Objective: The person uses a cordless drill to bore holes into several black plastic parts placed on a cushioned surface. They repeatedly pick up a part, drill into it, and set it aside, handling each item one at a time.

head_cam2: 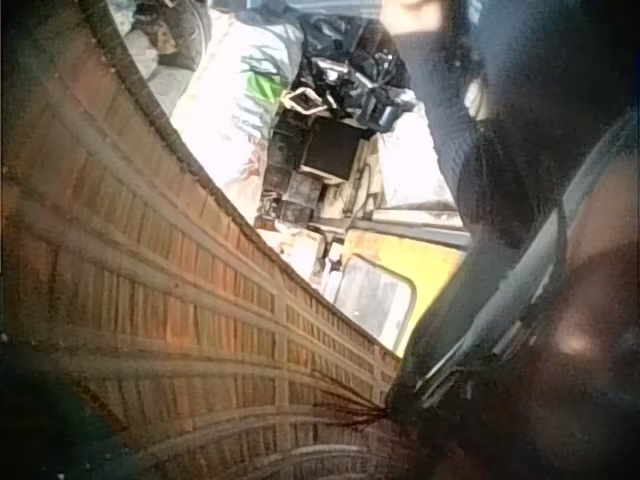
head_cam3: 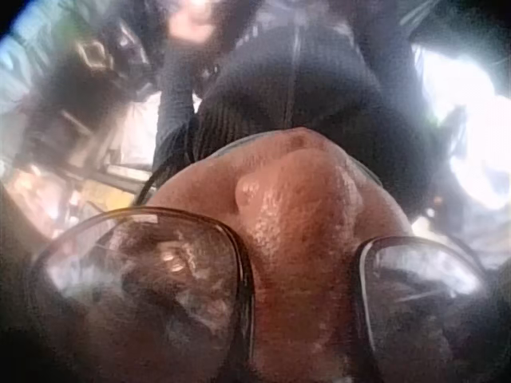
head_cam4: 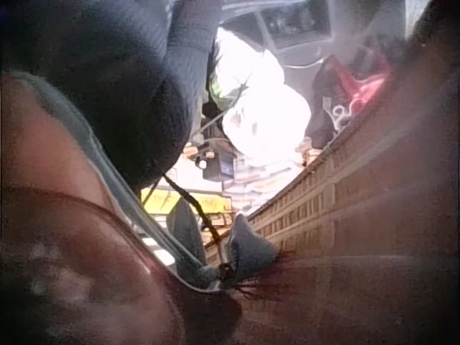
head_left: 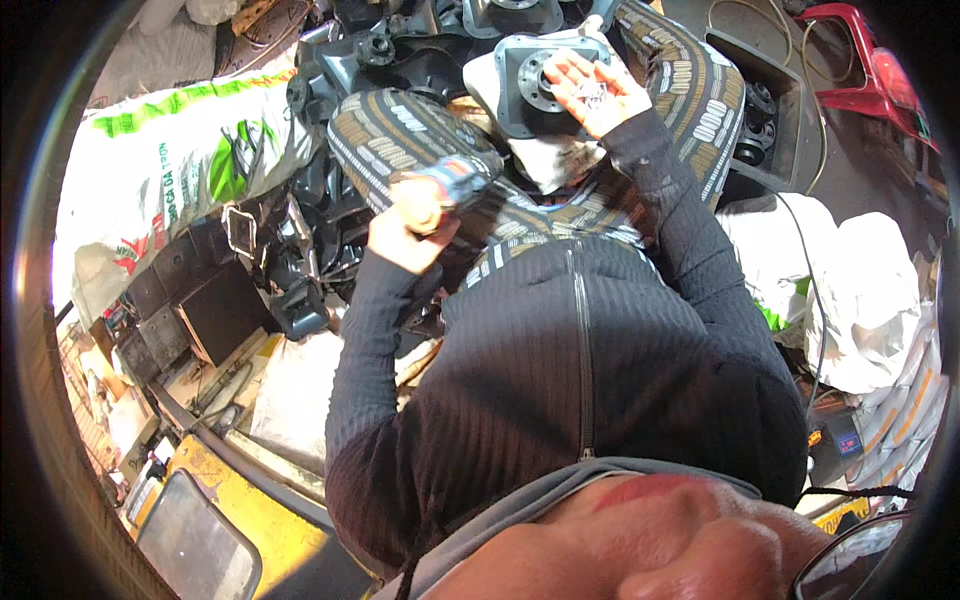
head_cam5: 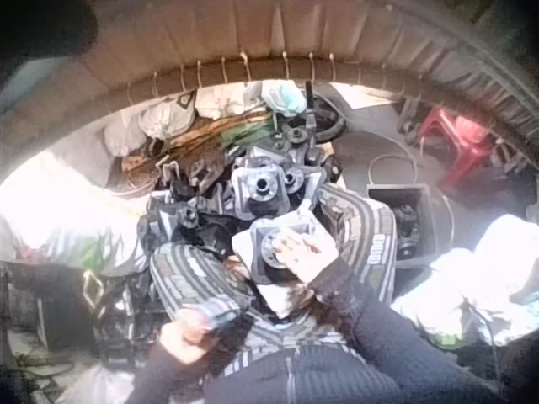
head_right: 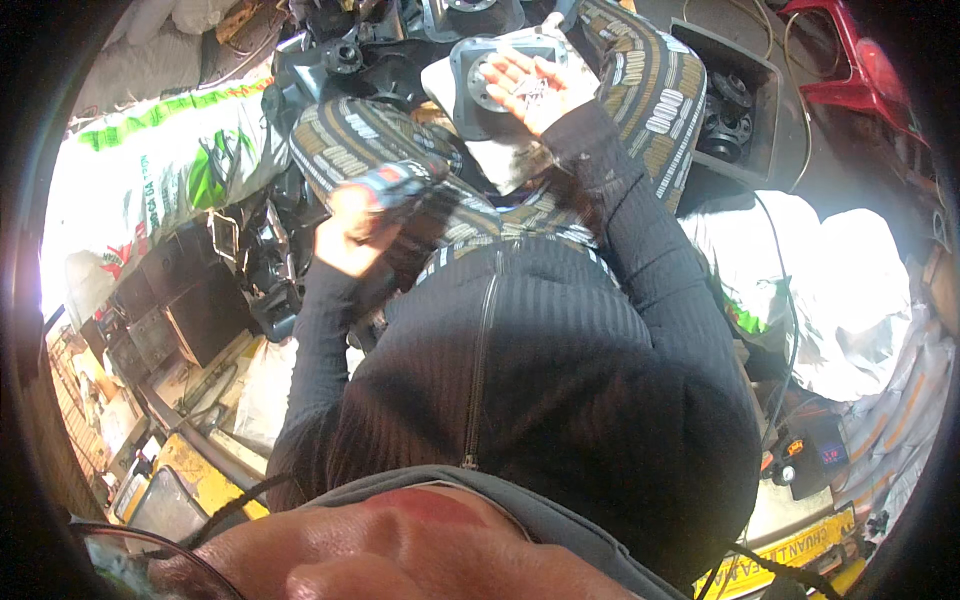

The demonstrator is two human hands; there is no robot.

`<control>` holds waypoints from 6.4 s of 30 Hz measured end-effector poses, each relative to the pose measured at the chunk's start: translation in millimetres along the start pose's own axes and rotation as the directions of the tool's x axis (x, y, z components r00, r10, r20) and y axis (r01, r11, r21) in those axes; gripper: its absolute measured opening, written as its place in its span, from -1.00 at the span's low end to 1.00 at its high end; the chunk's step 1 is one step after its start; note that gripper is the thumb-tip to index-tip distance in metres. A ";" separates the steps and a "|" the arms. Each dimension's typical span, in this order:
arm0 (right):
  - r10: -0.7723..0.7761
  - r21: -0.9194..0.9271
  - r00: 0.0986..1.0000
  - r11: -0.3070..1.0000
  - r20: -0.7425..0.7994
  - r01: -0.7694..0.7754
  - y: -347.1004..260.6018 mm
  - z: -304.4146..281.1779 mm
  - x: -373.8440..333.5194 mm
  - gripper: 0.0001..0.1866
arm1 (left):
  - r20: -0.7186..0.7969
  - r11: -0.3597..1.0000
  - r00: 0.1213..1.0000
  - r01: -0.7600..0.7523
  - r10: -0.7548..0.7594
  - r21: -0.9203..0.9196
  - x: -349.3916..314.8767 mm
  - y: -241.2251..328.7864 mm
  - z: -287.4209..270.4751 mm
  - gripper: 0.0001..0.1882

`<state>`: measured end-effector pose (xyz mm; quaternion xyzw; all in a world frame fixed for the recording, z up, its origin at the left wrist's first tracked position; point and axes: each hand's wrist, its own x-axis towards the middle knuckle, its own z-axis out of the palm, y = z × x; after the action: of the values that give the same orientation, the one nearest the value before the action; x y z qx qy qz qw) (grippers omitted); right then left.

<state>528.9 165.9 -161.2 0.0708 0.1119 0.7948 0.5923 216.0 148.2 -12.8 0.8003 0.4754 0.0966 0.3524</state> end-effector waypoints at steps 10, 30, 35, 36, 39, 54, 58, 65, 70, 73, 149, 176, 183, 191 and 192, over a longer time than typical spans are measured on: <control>-0.154 -0.284 0.981 0.952 -0.121 0.115 17.5 -15.4 -3.1 -0.50 | 0.031 0.989 0.990 -0.134 0.136 -0.065 45.0 51.2 -17.6 -0.62; -0.162 -0.068 0.976 0.986 -0.143 0.153 34.8 -6.0 -8.2 -0.67 | 0.179 0.850 0.928 -0.372 0.327 0.374 46.5 53.7 2.2 -0.56; -0.215 -0.070 0.931 0.977 -0.296 0.203 43.7 1.5 -6.4 -0.74 | 0.281 0.838 0.941 -0.302 0.186 0.455 47.2 50.8 4.9 -0.45; -0.217 -0.058 0.928 0.976 -0.303 0.210 45.6 2.7 -6.2 -0.76 | 0.264 0.866 0.939 -0.315 0.223 0.389 46.3 50.7 5.6 -0.48; -0.186 -0.023 0.920 0.981 -0.345 0.190 45.0 6.5 -4.5 -0.77 | 0.216 0.981 0.959 -0.192 0.186 0.011 44.5 50.8 5.5 -0.52; -0.479 -0.516 0.738 0.831 -0.475 0.207 0.0 -31.1 -25.6 -0.64 | 0.100 0.822 0.930 -0.361 0.355 0.440 81.8 46.7 -20.1 -0.59; -0.749 -0.883 0.481 0.449 -0.457 -0.138 2.5 -59.4 -11.5 -0.65 | 0.074 0.969 0.997 0.001 0.017 -0.245 106.3 21.4 -13.7 -0.55; -0.781 -0.929 0.514 0.234 -0.354 -0.285 -0.4 -83.8 9.1 -0.50 | 0.257 0.978 0.963 0.024 -0.078 0.205 145.0 -12.8 4.5 -0.54; -0.698 -0.887 0.555 0.415 -0.453 -0.202 4.6 -58.8 11.2 -0.52 | 0.294 0.887 0.952 -0.209 0.088 0.411 162.6 0.4 0.6 -0.61; -0.685 -0.886 0.583 0.438 -0.438 -0.151 3.3 -40.1 9.8 -0.60 | 0.312 0.860 0.940 -0.270 0.138 0.434 171.1 20.3 -11.2 -0.49; -0.838 -0.911 0.461 0.098 -0.293 -0.401 6.4 -62.5 10.3 -0.57 | 0.413 0.942 0.877 0.113 -0.244 0.316 204.1 30.2 12.7 -0.52; 0.053 -0.103 0.990 0.994 0.134 -0.040 4.1 -38.6 -16.7 -0.46 | 0.317 0.941 0.913 -0.311 0.258 0.131 91.5 61.5 9.8 -0.45; -0.210 -0.492 0.946 0.868 -0.247 0.064 13.2 -31.0 -15.2 -0.58 | 0.321 0.901 0.911 -0.349 0.261 0.257 100.0 49.7 18.4 -0.35; -0.213 -0.507 0.936 0.861 -0.280 0.044 15.4 -13.1 -19.7 -0.62 | 0.328 0.890 0.918 -0.329 0.223 0.315 102.1 44.3 14.2 -0.40; -0.210 -0.498 0.934 0.866 -0.290 0.040 16.1 -13.1 -19.8 -0.62 | 0.334 0.889 0.921 -0.316 0.203 0.331 102.2 42.2 15.2 -0.48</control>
<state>516.5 141.3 -169.2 -0.2230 0.0125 0.7569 0.6142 306.8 213.2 -14.6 0.9152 0.3158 -0.0688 0.2408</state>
